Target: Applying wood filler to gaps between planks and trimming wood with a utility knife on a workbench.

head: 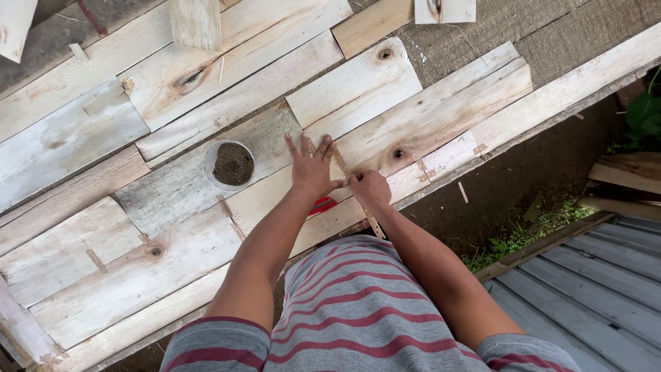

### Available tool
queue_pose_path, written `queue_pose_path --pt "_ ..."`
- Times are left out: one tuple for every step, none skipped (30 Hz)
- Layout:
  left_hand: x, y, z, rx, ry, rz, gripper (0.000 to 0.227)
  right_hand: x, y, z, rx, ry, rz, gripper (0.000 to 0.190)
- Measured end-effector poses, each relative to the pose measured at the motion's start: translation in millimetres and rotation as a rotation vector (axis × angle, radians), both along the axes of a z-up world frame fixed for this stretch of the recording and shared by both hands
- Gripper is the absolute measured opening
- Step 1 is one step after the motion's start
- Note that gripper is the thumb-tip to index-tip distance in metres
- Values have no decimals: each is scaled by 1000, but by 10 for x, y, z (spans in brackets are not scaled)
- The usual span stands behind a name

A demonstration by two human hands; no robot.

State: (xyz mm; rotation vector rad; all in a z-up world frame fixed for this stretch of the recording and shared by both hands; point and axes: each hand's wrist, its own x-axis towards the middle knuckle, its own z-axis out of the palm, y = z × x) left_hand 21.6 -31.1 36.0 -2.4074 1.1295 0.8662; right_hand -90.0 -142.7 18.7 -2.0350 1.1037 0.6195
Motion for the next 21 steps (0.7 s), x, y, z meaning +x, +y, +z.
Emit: queue_pose_path --pt "-8 -17 40 -2 -2 4 111 -4 4 3 -2 -2 4 39" --pt "-17 -33 82 23 -38 -41 110 -10 9 8 -3 -1 12 40" --pt "-12 -47 131 50 -76 -86 110 -1 16 16 -2 -2 20 40" --pt "-6 -40 147 49 -80 -82 110 -7 9 4 -3 -6 24 40" --pt "-1 -26 161 29 -51 -53 108 -17 12 -14 1 -3 22 43" --pt "4 -17 176 9 -23 -24 105 -28 11 -32 6 0 20 45" --pt "26 -6 158 7 -29 -28 105 -5 34 108 4 -6 16 45" --pt "52 1 139 -14 23 36 102 20 53 247 6 8 20 45" --pt "61 4 115 -36 78 99 99 25 71 385 7 24 24 45" --pt "71 -4 145 -38 76 93 99 18 70 351 5 22 18 45" --pt "81 -10 176 -32 106 114 95 17 66 317 10 16 17 46" --pt "92 -11 208 -25 137 134 93 17 66 284 15 10 15 46" --pt "125 3 184 -25 133 138 93 13 54 237 16 6 19 46" --pt "158 18 159 -60 178 157 92 9 42 188 10 2 24 46" --pt "183 32 130 -93 224 176 92 -4 31 136 5 -1 28 46" --pt "197 59 37 -92 222 178 92 -17 31 100 7 -3 30 46" --pt "213 74 -57 -124 235 196 92 -31 24 66 11 -2 32 47" --pt "232 87 -153 -156 247 214 91 -42 13 29 15 -1 34 48" --pt "207 91 -88 -152 249 215 91 -57 13 32 19 1 34 48" --pt "187 94 -26 -141 224 226 90 -67 11 33 21 -5 38 47" --pt "178 84 34 -133 198 238 89 -64 -6 33 21 -12 44 47"
